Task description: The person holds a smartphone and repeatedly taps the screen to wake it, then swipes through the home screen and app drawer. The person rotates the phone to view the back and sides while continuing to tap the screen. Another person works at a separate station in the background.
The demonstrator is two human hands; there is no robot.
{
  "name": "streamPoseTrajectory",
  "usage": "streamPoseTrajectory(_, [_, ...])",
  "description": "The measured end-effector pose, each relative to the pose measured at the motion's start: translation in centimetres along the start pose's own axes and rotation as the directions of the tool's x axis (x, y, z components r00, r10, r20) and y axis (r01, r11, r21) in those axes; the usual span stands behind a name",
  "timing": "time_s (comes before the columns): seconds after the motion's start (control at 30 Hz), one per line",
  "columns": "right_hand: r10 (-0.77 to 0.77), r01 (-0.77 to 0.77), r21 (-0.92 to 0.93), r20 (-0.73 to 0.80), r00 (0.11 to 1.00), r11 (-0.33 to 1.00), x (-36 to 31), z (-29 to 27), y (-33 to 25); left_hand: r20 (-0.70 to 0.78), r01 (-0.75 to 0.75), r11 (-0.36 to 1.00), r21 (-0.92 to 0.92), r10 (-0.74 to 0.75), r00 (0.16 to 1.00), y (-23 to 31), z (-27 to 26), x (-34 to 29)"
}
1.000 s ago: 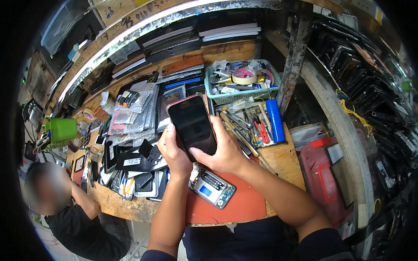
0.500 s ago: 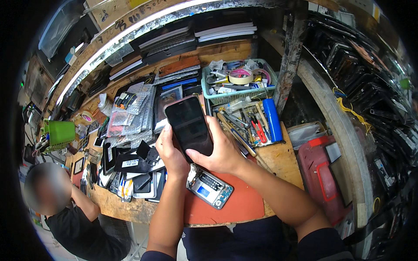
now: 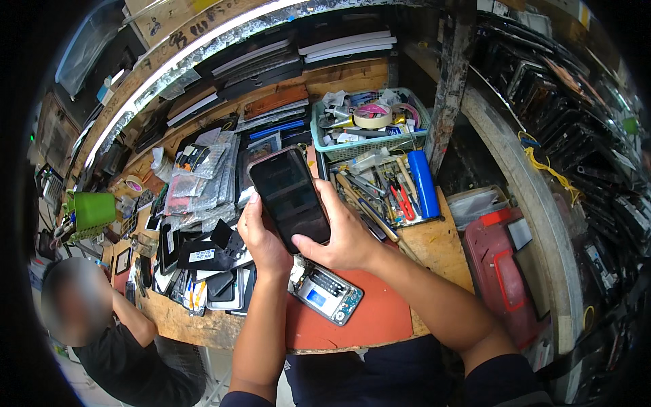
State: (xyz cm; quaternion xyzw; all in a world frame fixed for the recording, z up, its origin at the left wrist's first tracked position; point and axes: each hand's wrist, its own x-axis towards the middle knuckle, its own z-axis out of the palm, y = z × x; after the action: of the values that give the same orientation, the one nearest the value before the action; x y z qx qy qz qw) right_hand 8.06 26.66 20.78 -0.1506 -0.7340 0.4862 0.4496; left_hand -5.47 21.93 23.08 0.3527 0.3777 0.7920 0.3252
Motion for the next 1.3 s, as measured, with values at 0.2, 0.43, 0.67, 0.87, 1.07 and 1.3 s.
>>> streamPoseTrajectory(0.2, [0.004,-0.004,0.036,-0.001,1.000,0.999,-0.3,0.2,0.3,-0.004,-0.016,1.000,0.019,0.016,1.000,-0.1,-0.7,0.2])
streamPoseTrajectory(0.43, [-0.014,0.017,0.081,-0.039,0.999,0.997,-0.2,0.0,0.9,-0.006,-0.015,1.000,0.013,0.015,1.000,0.1,-0.4,0.1])
streamPoseTrajectory(0.67, [0.060,-0.062,0.126,0.018,0.998,0.990,-0.1,-0.5,0.3,-0.009,-0.011,1.000,0.026,0.012,1.000,0.2,-0.1,0.1])
streamPoseTrajectory(0.87, [-0.003,0.002,0.074,0.003,1.000,0.997,-0.1,-0.2,0.2,-0.017,-0.027,0.999,0.019,0.028,0.999,0.1,-0.6,0.3])
streamPoseTrajectory(1.07, [0.011,-0.011,-0.018,-0.053,0.999,1.000,-0.1,-0.7,-0.1,0.017,-0.045,0.997,0.068,0.044,0.999,0.0,-0.4,0.0])
streamPoseTrajectory(1.3, [-0.015,0.002,-0.076,-0.168,0.986,0.997,0.3,-1.5,-0.2,0.100,-0.096,0.972,0.213,0.076,0.992,-0.7,-0.4,-0.6])
